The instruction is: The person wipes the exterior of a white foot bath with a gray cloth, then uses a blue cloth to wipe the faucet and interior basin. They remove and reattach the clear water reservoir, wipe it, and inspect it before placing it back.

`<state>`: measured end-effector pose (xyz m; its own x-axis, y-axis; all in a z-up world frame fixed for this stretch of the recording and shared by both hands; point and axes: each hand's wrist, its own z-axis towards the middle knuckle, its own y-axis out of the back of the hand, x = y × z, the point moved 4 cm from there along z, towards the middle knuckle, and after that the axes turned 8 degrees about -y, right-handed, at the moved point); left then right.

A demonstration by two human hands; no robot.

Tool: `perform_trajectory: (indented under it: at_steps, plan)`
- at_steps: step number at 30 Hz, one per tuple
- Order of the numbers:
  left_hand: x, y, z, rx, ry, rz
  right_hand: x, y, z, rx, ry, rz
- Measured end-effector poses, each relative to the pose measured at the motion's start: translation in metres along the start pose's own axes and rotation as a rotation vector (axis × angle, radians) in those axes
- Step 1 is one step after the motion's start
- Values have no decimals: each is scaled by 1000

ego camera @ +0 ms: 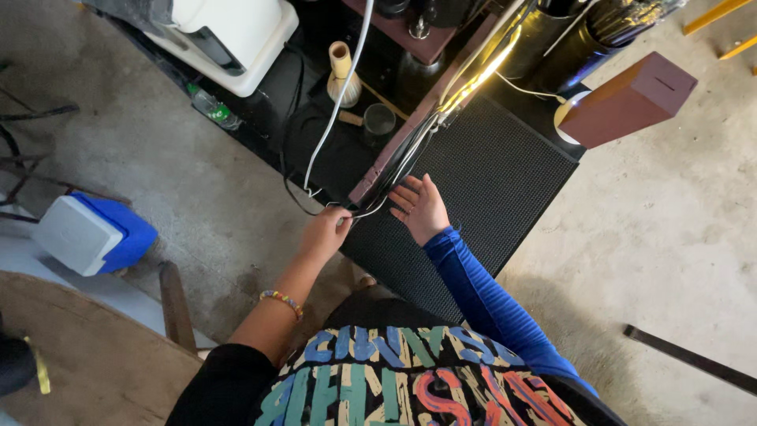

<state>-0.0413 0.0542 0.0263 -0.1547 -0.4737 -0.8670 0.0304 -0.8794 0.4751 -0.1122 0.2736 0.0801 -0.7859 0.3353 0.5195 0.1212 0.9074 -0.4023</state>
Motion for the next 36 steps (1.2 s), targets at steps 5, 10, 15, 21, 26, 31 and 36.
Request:
perform_trajectory:
  at_steps: [5, 10, 15, 21, 26, 31, 36]
  plan:
    - [-1, 2, -6, -23, -66, -48, -7, -16, 2, 44, 45, 133]
    - [-5, 2, -10, -63, -99, 25, -16, -16, 1, 53, 97, 154]
    - [4, -10, -15, -33, -45, 101, -21, -14, 2, 99, 138, 138]
    - [17, -19, -22, -79, -30, -1, -21, -4, 15, 67, 92, 49]
    - [8, -9, -27, -58, 19, -79, 45, 60, 37, -204, 306, -245]
    - [-21, 11, -30, -153, -189, 46, 160, 127, 87, -357, 603, -310]
    - [-37, 22, -34, -65, 19, -100, 221, 121, 127, -801, 1015, -1176]
